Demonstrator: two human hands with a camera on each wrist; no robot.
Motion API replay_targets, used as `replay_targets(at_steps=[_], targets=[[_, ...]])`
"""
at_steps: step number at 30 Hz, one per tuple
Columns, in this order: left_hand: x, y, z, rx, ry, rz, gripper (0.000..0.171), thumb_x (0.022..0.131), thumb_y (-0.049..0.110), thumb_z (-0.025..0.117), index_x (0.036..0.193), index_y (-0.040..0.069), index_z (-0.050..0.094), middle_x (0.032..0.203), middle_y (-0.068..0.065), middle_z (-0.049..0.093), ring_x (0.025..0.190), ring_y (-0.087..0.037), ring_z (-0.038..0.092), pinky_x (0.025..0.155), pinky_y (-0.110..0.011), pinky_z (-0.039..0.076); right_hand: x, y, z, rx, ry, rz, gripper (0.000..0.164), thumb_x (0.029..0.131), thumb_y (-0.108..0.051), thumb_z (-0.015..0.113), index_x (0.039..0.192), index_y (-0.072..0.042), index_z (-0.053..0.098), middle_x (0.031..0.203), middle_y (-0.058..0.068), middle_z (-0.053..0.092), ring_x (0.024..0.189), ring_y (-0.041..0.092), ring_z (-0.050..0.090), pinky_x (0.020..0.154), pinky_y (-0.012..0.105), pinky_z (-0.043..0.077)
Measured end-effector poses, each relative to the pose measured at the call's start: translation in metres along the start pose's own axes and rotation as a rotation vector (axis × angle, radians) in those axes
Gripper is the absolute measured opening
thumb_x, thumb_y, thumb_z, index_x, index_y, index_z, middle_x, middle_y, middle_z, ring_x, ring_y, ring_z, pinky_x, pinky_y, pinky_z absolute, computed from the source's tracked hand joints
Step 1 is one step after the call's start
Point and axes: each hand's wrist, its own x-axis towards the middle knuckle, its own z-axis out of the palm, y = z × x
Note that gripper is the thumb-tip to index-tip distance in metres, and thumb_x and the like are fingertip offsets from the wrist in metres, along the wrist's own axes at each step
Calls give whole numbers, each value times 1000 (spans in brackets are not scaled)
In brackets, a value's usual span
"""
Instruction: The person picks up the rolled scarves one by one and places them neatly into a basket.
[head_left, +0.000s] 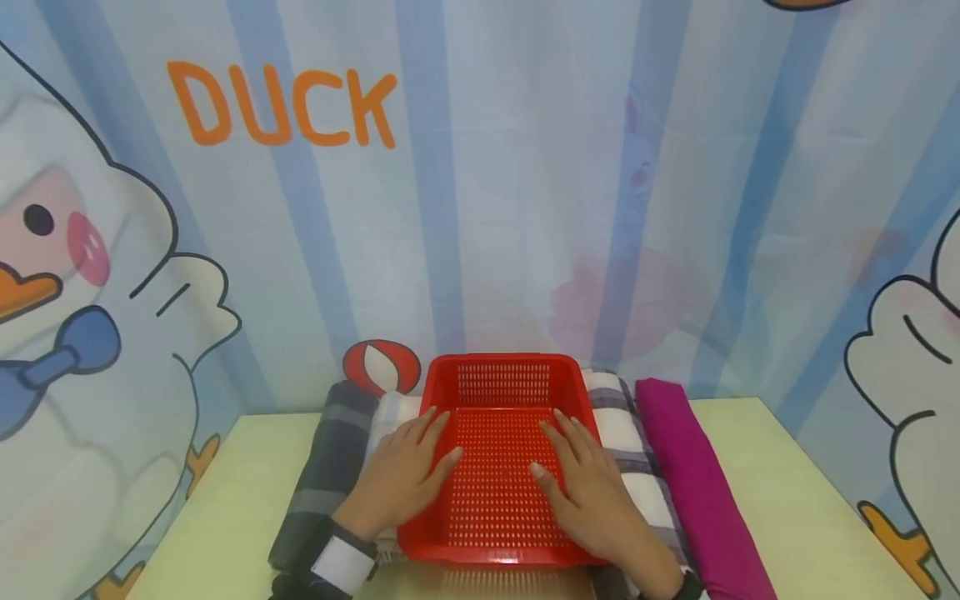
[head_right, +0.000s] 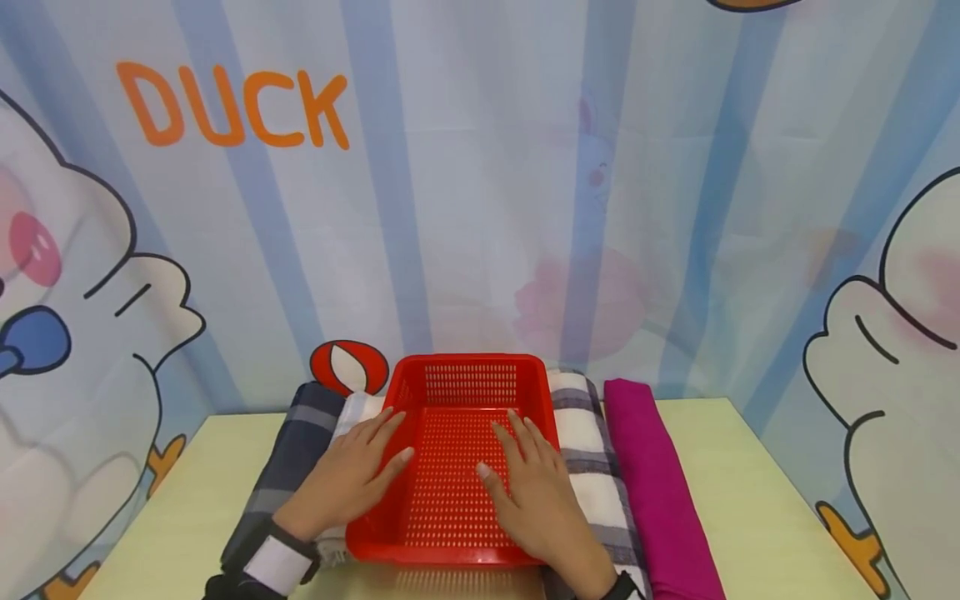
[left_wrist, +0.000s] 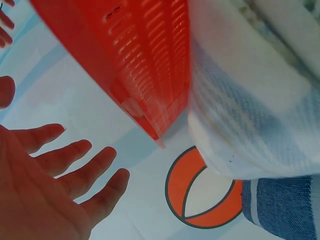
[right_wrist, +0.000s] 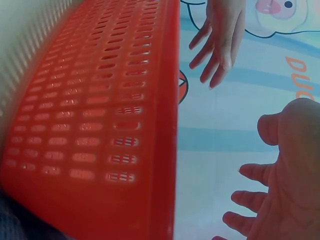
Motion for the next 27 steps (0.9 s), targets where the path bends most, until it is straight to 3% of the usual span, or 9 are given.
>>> replay_targets(at_steps=[16, 27], targets=[[-10, -11, 5, -49, 82, -13, 63, 95, 48, 45, 144, 9, 36, 143, -13, 44, 124, -30, 40, 96, -58, 40, -5, -4, 4, 55, -6, -2, 65, 97, -55, 31, 147, -14, 31, 155, 8, 19, 136, 31, 16, 99, 70, 24], [-17, -14, 4, -112, 114, -19, 66, 94, 55, 40, 144, 12, 36, 143, -11, 44, 124, -29, 41, 93, -60, 42, -6, -9, 8, 47, 8, 0, 67, 96, -58, 32, 145, -12, 34, 154, 8, 20, 137, 29, 17, 101, 68, 24]])
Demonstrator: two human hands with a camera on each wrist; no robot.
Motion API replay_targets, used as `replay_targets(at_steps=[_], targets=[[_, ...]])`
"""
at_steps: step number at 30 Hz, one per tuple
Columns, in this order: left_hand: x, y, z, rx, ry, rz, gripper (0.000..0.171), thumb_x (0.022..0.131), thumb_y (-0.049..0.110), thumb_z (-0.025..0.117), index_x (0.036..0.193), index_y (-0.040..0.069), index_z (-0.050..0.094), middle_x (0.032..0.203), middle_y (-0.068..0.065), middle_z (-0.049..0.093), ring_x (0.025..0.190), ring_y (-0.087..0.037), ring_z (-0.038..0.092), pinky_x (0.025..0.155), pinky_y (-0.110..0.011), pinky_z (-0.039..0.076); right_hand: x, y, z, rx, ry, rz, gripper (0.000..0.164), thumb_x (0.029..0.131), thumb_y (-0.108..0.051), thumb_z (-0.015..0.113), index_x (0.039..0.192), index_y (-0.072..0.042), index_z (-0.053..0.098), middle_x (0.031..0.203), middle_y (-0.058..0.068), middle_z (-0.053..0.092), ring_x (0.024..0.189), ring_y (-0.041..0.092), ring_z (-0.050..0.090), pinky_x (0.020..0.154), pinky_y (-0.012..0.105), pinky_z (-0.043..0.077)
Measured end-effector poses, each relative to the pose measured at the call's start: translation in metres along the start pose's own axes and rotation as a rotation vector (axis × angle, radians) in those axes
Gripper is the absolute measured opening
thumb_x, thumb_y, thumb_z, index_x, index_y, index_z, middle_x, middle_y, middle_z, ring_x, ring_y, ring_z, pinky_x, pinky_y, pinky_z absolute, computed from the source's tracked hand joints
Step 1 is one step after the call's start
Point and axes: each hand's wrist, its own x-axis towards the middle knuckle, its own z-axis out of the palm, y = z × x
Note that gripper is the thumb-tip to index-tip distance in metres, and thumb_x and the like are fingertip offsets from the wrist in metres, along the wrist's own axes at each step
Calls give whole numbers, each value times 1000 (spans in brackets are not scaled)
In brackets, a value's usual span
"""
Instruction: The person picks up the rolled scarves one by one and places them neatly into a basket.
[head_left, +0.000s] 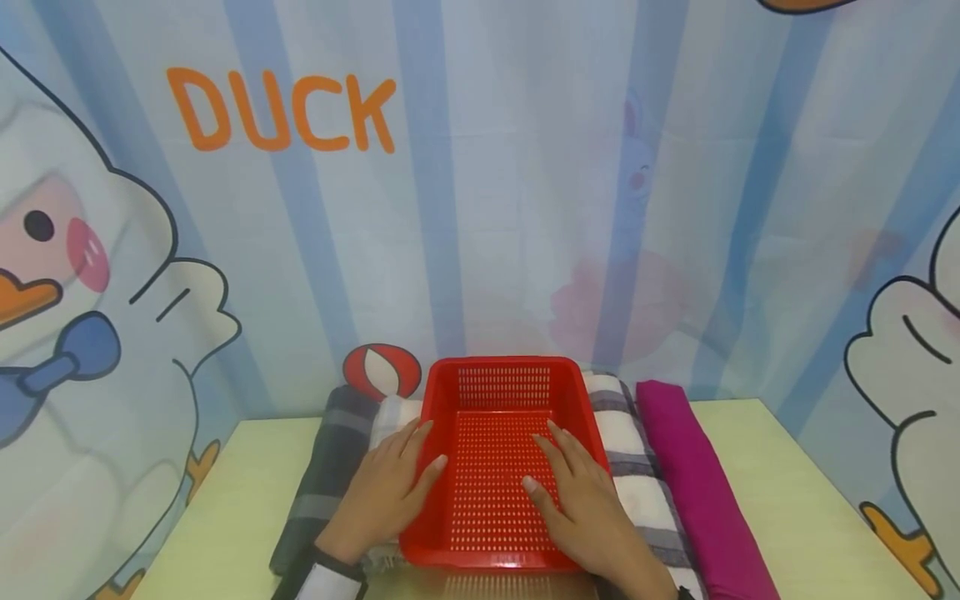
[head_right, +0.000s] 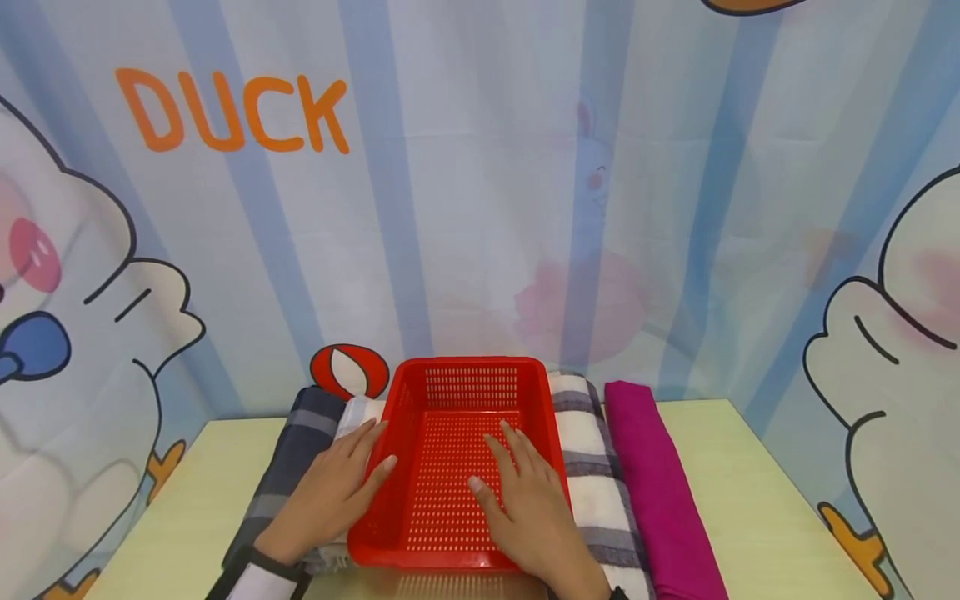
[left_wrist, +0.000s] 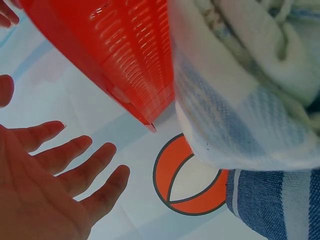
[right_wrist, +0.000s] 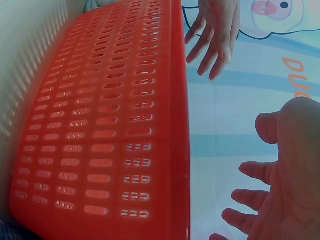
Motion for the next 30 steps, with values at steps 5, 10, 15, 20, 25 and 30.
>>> replay_targets(at_steps=[5, 10, 15, 20, 25, 30], targets=[[-2, -4, -2, 0, -1, -18, 65, 95, 53, 40, 143, 9, 37, 142, -14, 44, 123, -32, 42, 91, -60, 43, 0, -3, 2, 11, -34, 29, 69, 95, -60, 31, 146, -15, 32, 155, 5, 18, 138, 27, 14, 103, 66, 23], [-8, -14, -6, -10, -35, -99, 60, 98, 44, 40, 143, 5, 35, 146, -18, 37, 126, -37, 38, 91, -61, 42, -1, -5, 5, 5, -73, 57, 72, 93, -63, 31, 146, -14, 32, 155, 5, 18, 138, 26, 13, 104, 65, 22], [-15, -25, -3, -32, -37, -142, 55, 100, 36, 41, 144, 4, 33, 147, -20, 35, 128, -38, 35, 95, -62, 38, 0, -7, 7, -2, -84, 59, 72, 93, -64, 30, 146, -16, 32, 156, 4, 17, 138, 25, 13, 104, 65, 22], [-19, -33, 4, -35, -24, -133, 52, 99, 32, 44, 143, 4, 35, 145, -20, 37, 127, -36, 36, 97, -60, 38, 0, -12, 6, 19, -92, 33, 70, 93, -63, 30, 147, -17, 31, 156, 2, 16, 138, 26, 12, 103, 66, 23], [-23, -38, 7, -51, -47, -180, 55, 98, 32, 46, 143, 2, 34, 144, -21, 37, 126, -37, 36, 96, -61, 38, 1, -20, 6, 8, -112, 32, 73, 91, -65, 32, 148, -19, 29, 155, 1, 17, 136, 27, 15, 101, 65, 28], [-25, -42, 16, -56, -60, -199, 58, 97, 31, 48, 143, 0, 31, 145, -25, 34, 126, -41, 35, 94, -63, 38, 1, -25, 7, -12, -130, 40, 72, 89, -65, 38, 147, -22, 29, 154, 0, 21, 135, 26, 18, 100, 62, 33]])
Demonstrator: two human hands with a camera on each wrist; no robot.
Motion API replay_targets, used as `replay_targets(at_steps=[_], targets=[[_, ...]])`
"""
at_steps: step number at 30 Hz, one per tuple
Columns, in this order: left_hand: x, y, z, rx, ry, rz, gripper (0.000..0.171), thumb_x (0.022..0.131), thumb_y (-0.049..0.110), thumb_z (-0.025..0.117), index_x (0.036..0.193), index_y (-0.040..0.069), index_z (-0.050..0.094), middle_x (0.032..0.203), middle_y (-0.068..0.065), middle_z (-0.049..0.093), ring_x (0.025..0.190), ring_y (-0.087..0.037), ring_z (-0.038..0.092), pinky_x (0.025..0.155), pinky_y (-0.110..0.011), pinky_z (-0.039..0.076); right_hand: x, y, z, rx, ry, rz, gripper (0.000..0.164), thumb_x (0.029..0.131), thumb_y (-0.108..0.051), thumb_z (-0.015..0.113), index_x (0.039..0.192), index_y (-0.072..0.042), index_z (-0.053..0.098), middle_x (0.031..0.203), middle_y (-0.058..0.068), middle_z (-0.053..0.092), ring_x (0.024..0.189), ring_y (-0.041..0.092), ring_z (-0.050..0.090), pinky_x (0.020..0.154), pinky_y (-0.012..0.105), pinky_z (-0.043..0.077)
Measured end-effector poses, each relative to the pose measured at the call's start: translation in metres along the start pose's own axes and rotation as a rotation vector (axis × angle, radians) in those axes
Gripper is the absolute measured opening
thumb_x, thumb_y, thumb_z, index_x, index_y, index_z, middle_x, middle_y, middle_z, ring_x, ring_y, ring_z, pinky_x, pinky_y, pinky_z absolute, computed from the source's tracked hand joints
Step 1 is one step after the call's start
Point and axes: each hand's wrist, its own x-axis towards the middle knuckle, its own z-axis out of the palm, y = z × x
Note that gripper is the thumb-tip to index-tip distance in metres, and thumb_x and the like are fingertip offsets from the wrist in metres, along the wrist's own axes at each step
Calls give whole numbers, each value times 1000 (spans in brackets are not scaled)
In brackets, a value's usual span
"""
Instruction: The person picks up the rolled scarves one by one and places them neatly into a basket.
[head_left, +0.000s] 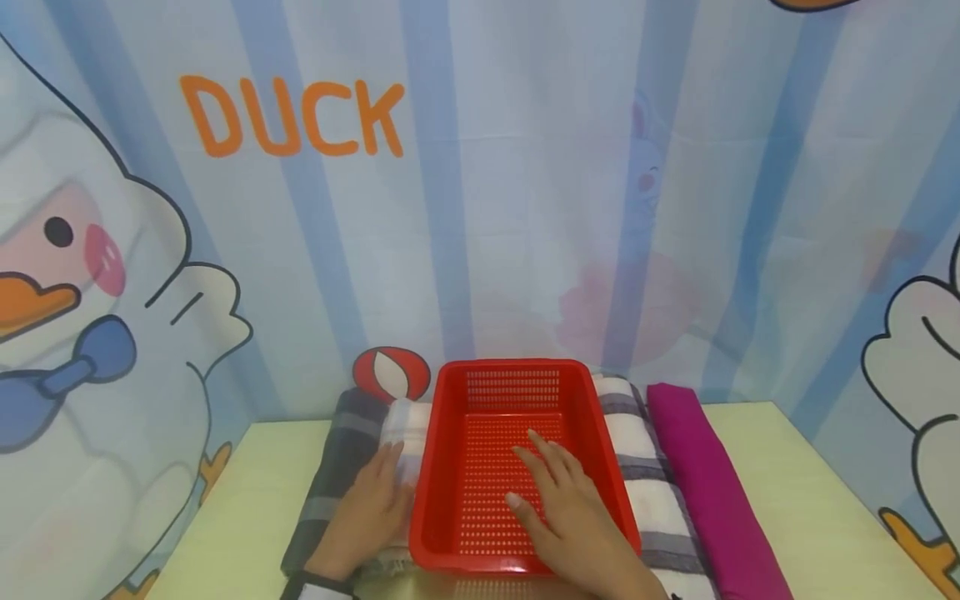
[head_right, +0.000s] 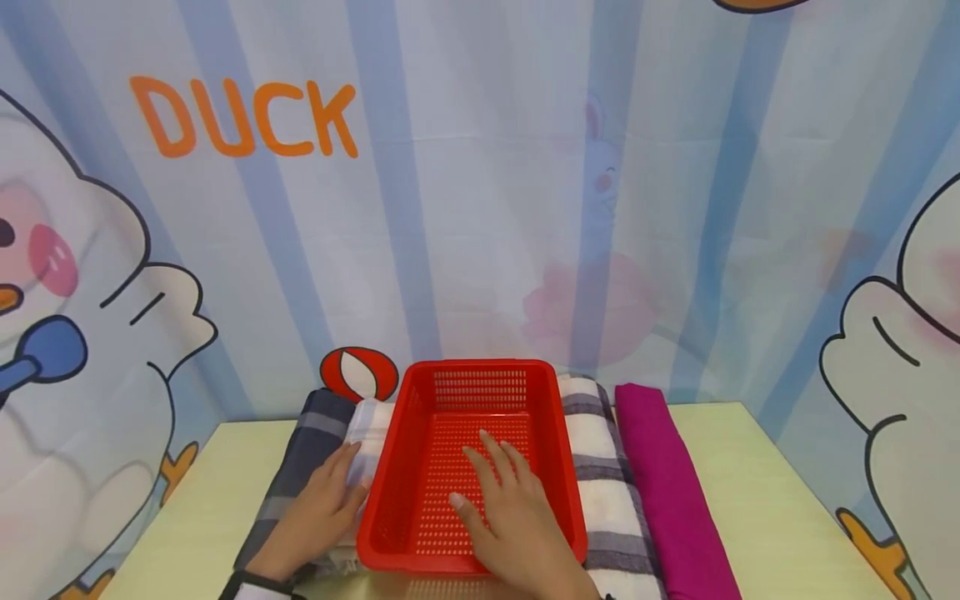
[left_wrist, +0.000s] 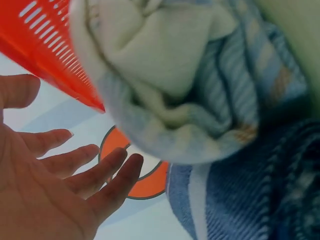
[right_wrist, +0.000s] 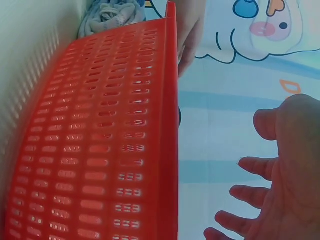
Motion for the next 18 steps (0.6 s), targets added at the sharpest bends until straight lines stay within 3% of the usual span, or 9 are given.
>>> replay_targets(at_steps=[8, 18], targets=[[-5, -2, 6, 17, 24, 39, 54, 97, 26, 48, 139, -5, 35, 140, -30, 38, 121, -45, 40, 93, -63, 39, 1, -4, 5, 12, -27, -12, 71, 89, -66, 36, 148, -27, 26, 154, -3, 19, 135, 26, 18, 98, 63, 35], [-4, -6, 8, -29, -36, -2, 57, 98, 27, 46, 142, -6, 30, 144, -32, 31, 126, -46, 32, 95, -65, 36, 3, -9, 6, 11, -31, -46, 70, 91, -65, 33, 148, -25, 26, 155, -2, 18, 136, 26, 17, 97, 62, 36]])
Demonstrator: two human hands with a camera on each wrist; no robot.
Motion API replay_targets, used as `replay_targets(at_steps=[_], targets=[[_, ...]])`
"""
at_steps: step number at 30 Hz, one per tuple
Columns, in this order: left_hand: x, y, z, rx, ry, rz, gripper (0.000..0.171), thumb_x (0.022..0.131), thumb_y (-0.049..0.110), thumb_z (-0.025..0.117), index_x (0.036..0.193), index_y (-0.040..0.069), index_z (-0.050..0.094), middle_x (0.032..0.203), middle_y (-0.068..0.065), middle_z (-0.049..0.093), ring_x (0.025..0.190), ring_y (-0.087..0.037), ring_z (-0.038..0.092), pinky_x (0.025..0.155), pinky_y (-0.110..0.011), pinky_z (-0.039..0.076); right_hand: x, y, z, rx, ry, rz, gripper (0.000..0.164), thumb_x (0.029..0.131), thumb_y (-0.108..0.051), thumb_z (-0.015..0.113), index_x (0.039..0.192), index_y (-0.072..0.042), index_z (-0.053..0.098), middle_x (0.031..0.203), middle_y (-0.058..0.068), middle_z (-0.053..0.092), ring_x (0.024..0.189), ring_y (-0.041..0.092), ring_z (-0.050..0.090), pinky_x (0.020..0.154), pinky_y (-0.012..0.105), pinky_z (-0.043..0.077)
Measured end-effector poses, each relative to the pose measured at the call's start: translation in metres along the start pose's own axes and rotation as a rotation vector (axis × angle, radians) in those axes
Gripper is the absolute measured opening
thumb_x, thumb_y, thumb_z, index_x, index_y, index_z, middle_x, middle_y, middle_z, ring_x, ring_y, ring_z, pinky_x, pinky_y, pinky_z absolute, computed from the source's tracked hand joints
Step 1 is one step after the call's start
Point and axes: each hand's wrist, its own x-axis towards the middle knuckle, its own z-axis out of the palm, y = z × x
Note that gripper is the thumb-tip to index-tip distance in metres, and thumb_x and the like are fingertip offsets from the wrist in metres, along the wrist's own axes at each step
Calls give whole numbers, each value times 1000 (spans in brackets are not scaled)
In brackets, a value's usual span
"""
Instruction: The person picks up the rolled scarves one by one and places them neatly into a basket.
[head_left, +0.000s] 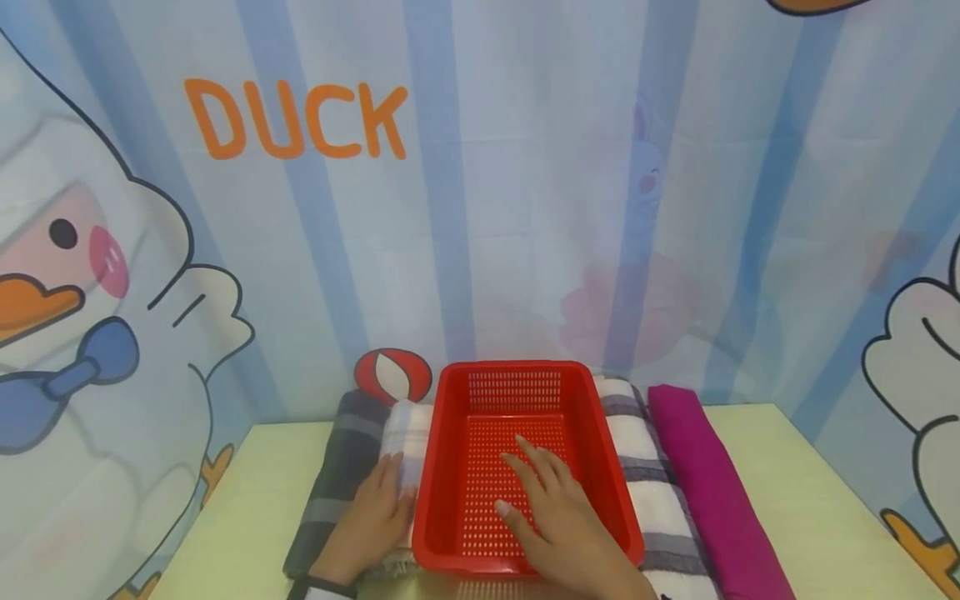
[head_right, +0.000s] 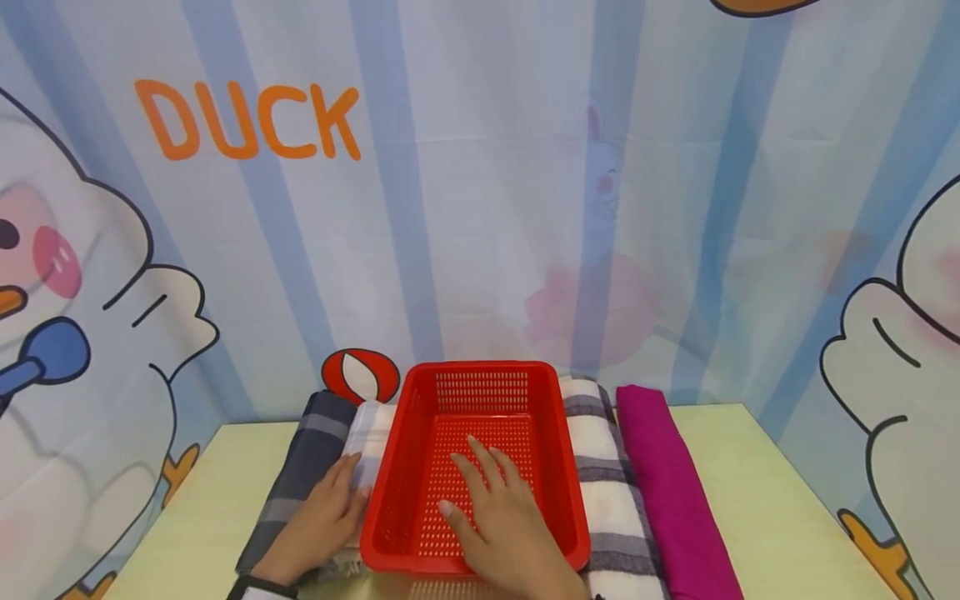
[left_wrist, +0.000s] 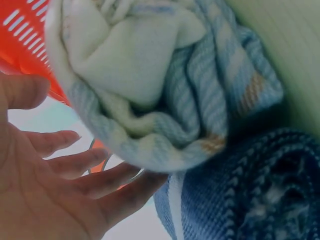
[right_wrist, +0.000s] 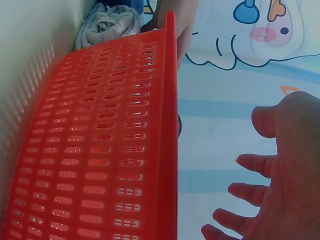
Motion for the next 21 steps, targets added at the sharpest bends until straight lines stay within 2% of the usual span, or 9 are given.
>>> replay_targets(at_steps=[9, 21], targets=[[2, -6, 5, -6, -33, -4, 66, 93, 28, 55, 141, -9, 28, 143, -34, 30, 125, -46, 33, 95, -63, 37, 2, 2, 0, -9, -8, 24, 70, 90, -64, 37, 148, -26, 25, 154, -1, 19, 135, 28, 18, 96, 62, 37], [7, -10, 9, -16, -93, -77, 71, 93, 32, 54, 142, -11, 25, 143, -36, 25, 121, -47, 39, 91, -62, 42, 3, 1, 0, 12, 6, 38, 71, 90, -66, 34, 148, -27, 26, 154, -3, 19, 135, 27, 18, 95, 62, 38]])
